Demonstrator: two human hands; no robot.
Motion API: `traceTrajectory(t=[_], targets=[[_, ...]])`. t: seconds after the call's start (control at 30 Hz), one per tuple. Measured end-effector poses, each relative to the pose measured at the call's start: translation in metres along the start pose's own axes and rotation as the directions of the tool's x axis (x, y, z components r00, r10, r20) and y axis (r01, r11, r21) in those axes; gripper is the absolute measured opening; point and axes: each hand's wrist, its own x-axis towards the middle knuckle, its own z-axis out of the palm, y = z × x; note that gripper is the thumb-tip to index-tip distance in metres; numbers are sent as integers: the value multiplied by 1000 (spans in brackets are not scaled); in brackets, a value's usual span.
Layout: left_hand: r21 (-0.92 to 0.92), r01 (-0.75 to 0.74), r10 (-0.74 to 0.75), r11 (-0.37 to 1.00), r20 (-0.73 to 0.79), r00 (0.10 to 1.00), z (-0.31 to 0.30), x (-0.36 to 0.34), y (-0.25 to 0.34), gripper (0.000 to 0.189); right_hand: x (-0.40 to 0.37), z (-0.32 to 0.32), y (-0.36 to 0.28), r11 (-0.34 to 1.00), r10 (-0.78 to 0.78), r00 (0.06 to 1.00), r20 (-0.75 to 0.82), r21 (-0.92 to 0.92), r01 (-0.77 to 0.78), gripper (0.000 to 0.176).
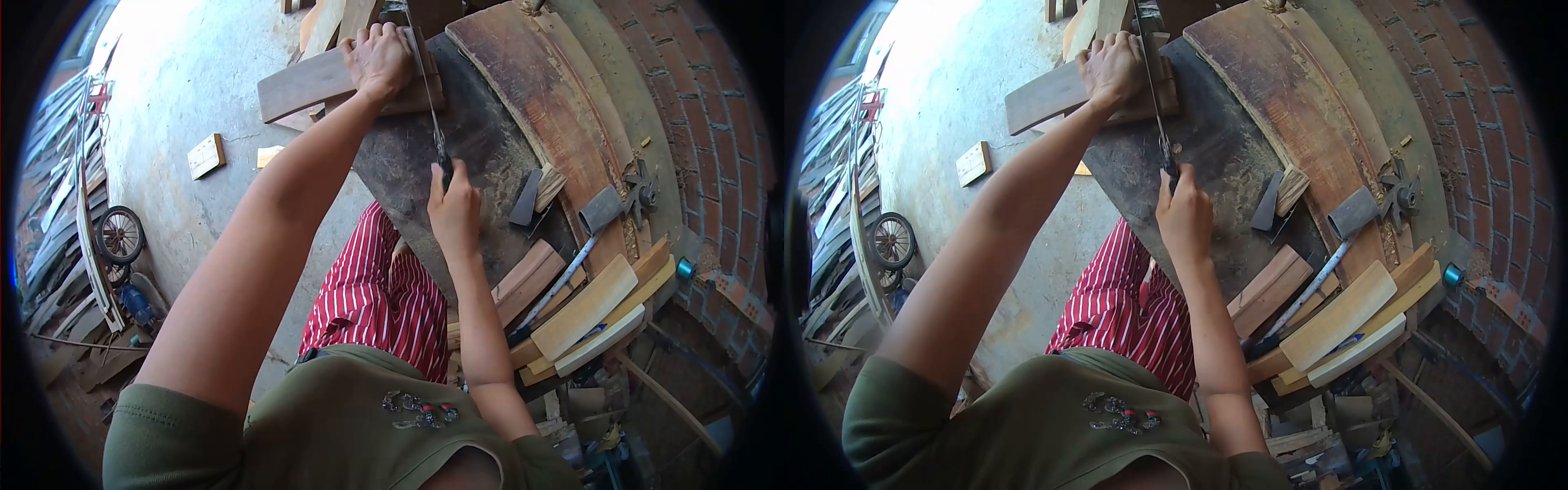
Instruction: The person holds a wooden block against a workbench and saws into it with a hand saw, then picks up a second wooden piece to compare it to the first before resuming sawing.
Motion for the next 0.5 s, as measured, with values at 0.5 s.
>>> traceTrajectory(t=[0.5], targets=[[2, 31, -31, 1000, 5, 999, 1, 2, -1, 39, 23, -3, -1, 1000, -21, 1000, 23, -8, 21, 21]])
